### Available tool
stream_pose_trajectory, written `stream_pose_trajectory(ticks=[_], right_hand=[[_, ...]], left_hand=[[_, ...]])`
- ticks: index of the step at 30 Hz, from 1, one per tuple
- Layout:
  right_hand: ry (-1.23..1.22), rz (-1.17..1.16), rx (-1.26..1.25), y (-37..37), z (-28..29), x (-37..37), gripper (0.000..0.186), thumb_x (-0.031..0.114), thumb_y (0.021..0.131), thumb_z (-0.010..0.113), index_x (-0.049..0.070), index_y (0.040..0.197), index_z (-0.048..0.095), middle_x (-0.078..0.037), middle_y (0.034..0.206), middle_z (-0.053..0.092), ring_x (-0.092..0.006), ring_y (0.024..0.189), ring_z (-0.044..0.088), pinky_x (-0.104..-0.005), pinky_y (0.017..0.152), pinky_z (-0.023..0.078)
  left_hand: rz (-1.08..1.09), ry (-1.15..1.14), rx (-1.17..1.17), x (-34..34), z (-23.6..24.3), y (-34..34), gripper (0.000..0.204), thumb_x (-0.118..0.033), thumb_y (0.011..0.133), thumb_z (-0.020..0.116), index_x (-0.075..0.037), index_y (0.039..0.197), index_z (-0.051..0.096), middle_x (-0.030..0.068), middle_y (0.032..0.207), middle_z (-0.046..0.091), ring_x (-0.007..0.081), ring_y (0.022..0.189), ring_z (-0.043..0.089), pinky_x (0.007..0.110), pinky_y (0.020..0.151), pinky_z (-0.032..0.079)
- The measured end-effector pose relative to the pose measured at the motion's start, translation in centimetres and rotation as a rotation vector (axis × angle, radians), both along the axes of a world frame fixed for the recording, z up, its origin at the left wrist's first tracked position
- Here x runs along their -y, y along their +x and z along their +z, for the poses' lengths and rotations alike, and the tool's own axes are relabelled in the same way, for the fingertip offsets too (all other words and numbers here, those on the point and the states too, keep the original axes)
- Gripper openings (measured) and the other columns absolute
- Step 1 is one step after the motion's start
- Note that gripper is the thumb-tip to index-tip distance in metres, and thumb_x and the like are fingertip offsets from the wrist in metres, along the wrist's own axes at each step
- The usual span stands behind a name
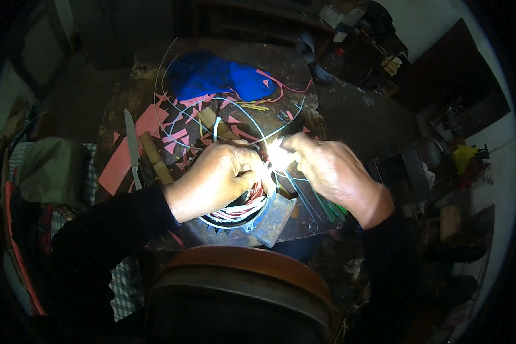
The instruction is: The person works on a cylindrical motor stator, using a knife to scrape and clean the windings, then uses a screwdriver to adjust or probe the internal components. The person repeatedly manipulates the wires and tools while the stator remains on the table.
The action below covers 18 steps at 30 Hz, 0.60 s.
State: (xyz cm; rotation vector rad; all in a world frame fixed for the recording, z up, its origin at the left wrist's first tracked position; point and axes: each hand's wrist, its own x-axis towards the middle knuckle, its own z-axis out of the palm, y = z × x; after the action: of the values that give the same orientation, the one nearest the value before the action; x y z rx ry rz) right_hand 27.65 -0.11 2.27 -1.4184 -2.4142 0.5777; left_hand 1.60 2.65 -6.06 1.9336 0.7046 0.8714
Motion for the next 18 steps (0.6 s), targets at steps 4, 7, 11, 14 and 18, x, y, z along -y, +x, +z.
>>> stream_pose_trajectory(ticks=[4,7,11,14,18], right_hand=[[0.247,0.25,0.261,-1.0,-0.9,-0.9,0.027,0.009,0.101,0.067,0.004,0.126,0.075,-0.017,0.115,0.078,-0.0378,0.111,0.076,-0.051,0.106,0.058],[0.243,0.243,0.341,-1.4,-0.7,-1.0,0.024,0.02,0.101,0.071,0.006,0.119,0.076,-0.016,0.11,0.077,-0.0363,0.109,0.075,-0.0498,0.109,0.058],[0.147,0.276,0.29,-1.2,0.0,-1.4,0.026,0.027,0.097,0.077,0.006,0.112,0.077,-0.014,0.105,0.076,-0.0353,0.104,0.075,-0.0501,0.104,0.059],[0.198,0.277,0.271,-1.1,-0.6,-1.7,0.028,0.03,0.093,0.082,0.006,0.106,0.077,-0.013,0.101,0.076,-0.0351,0.098,0.074,-0.0501,0.098,0.058],[0.248,0.299,0.203,-1.3,-1.7,-2.0,0.031,0.033,0.088,0.086,0.006,0.099,0.077,-0.012,0.095,0.075,-0.0348,0.092,0.074,-0.0495,0.092,0.058]], left_hand=[[-0.038,0.065,-0.028,-0.5,-0.3,0.1,0.019,-0.001,0.102,0.07,-0.007,0.102,0.088,0.0114,0.094,0.082,0.023,0.083,0.078,0.035,0.078,0.061],[-0.077,0.058,-0.076,-1.0,-0.5,0.2,0.019,-0.003,0.103,0.07,-0.007,0.102,0.089,0.0115,0.095,0.083,0.0228,0.083,0.079,0.036,0.077,0.061],[-0.117,0.056,-0.014,-1.2,-0.5,0.1,0.018,-0.004,0.102,0.071,-0.007,0.103,0.089,0.0136,0.093,0.083,0.0242,0.08,0.08,0.035,0.076,0.062],[-0.074,0.059,-0.044,-1.2,-0.5,0.1,0.016,-0.004,0.101,0.072,-0.006,0.103,0.088,0.0149,0.092,0.083,0.0254,0.079,0.081,0.035,0.074,0.063],[-0.072,0.042,-0.037,-1.1,-0.5,0.3,0.013,-0.003,0.099,0.073,-0.003,0.103,0.086,0.0159,0.09,0.082,0.0275,0.077,0.08,0.037,0.073,0.062]])
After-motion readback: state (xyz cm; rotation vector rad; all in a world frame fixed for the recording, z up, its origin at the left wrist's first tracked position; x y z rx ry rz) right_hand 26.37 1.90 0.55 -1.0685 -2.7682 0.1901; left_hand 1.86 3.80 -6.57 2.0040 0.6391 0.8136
